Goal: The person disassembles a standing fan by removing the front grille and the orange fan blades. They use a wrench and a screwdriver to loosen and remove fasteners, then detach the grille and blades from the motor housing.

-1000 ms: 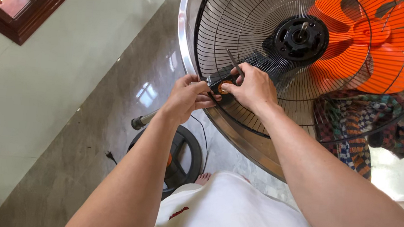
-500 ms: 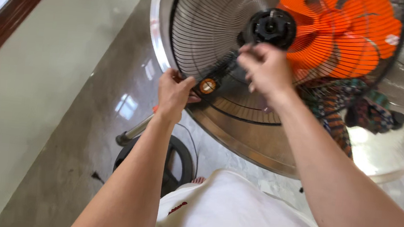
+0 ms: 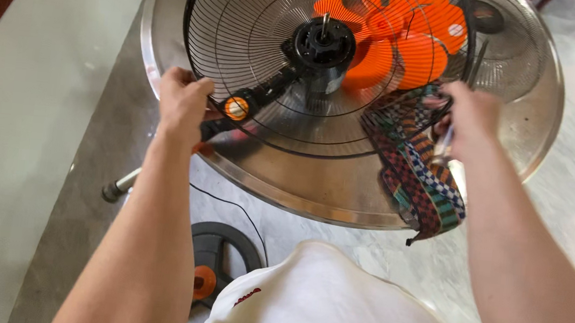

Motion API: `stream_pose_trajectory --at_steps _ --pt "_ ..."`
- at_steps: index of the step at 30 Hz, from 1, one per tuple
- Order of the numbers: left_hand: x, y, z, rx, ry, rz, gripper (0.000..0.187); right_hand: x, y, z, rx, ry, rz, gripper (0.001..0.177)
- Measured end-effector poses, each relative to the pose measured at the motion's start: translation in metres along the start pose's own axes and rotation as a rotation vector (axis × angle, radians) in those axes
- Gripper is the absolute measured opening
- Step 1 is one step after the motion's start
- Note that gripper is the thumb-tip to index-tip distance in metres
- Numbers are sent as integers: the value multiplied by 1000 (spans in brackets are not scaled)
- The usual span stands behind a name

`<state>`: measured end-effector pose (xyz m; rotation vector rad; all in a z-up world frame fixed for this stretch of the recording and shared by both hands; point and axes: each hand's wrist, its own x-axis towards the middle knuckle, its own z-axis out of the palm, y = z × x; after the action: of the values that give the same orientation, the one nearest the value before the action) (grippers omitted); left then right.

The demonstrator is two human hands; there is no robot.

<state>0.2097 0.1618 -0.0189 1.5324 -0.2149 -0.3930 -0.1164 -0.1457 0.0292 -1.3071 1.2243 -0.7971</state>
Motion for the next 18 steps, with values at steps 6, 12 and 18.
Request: stream_pose_trajectory --at_steps 6,12,18 --pt "25 32 -5 232 -2 99 22 -44 -4 27 200 9 105 14" --pt "-31 36 118 491 -162 728 45 -95 9 48 411 132 101 13" --pt "-89 34 214 784 -701 550 73 -141 6 50 256 172 281 29"
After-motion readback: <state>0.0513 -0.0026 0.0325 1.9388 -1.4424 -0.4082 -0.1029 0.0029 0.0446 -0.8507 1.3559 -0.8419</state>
